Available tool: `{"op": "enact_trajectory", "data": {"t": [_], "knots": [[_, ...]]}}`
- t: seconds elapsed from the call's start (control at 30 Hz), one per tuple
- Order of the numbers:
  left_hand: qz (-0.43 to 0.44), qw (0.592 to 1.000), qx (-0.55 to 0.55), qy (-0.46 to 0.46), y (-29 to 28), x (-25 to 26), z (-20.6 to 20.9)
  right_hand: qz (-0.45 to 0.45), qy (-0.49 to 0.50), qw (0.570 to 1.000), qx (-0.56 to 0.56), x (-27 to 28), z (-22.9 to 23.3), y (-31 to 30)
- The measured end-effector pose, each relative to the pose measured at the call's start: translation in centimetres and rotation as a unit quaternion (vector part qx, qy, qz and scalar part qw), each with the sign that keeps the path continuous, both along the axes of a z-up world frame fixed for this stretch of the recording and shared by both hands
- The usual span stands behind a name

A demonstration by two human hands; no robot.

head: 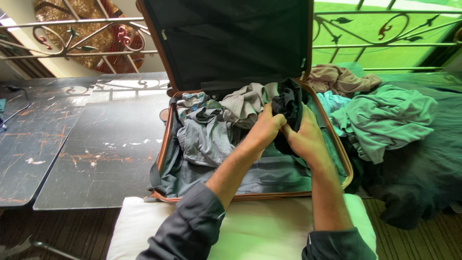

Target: The person folds clothes including a tie-dye shirt, grey shorts, and a black shirt, then places them into an open suitcase on a bed.

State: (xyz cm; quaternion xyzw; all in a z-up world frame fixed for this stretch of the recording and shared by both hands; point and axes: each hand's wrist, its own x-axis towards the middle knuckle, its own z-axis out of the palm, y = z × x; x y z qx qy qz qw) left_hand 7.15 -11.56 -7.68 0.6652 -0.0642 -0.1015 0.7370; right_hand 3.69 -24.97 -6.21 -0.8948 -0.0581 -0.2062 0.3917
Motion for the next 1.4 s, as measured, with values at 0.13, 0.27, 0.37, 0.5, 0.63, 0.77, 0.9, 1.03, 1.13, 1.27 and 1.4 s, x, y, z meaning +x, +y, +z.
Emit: {"op": "enact_trajectory", "data": {"t": [0.13,0.27,0.37,0.5,0.63,0.77,0.9,1.03,1.13,1.27,1.4], "knots": [[0.049,0.981,0.124,-0.142,-3.3,3.2,-0.2,-0.026,-0.085,0.995,0.037,2.6,-1.2,-2.3],[0.107,0.947,0.24,-0.183,-5.6,6.0,-0.7,-0.076,-0.03,0.994,-0.07,7.1,-3.4,-4.9],[0.017,0.915,0.345,-0.209,-6.1,7.6,-2.6,-0.036,-0.083,0.97,-0.226,10.7,-6.9,-6.1],[-0.02,0.769,0.58,-0.269,-5.0,9.4,-6.2,-0.01,-0.02,0.948,-0.318,12.4,-10.6,-5.8],[-0.034,0.768,0.581,-0.268,-4.5,10.2,-7.6,-0.02,0.006,0.943,-0.332,12.0,-11.1,-5.6],[-0.039,0.77,0.582,-0.257,-4.5,9.3,-7.2,-0.016,0.008,0.945,-0.325,11.4,-10.1,-5.4],[0.015,0.767,0.559,-0.314,-4.2,7.6,-5.7,-0.042,0.0,0.944,-0.328,9.6,-8.4,-4.6],[0.1,0.73,0.535,-0.413,-4.6,5.8,-3.7,-0.079,0.031,0.951,-0.297,7.7,-6.1,-4.3],[0.106,0.721,0.509,-0.459,-6.3,5.6,-2.5,-0.119,-0.008,0.939,-0.322,6.5,-5.0,-5.4],[0.096,0.693,0.479,-0.531,-10.3,5.5,-1.6,-0.176,-0.082,0.916,-0.351,4.3,-3.6,-9.2],[0.038,0.712,0.439,-0.546,-15.5,4.7,-1.2,-0.29,-0.105,0.838,-0.449,1.8,-1.5,-13.2]]}}
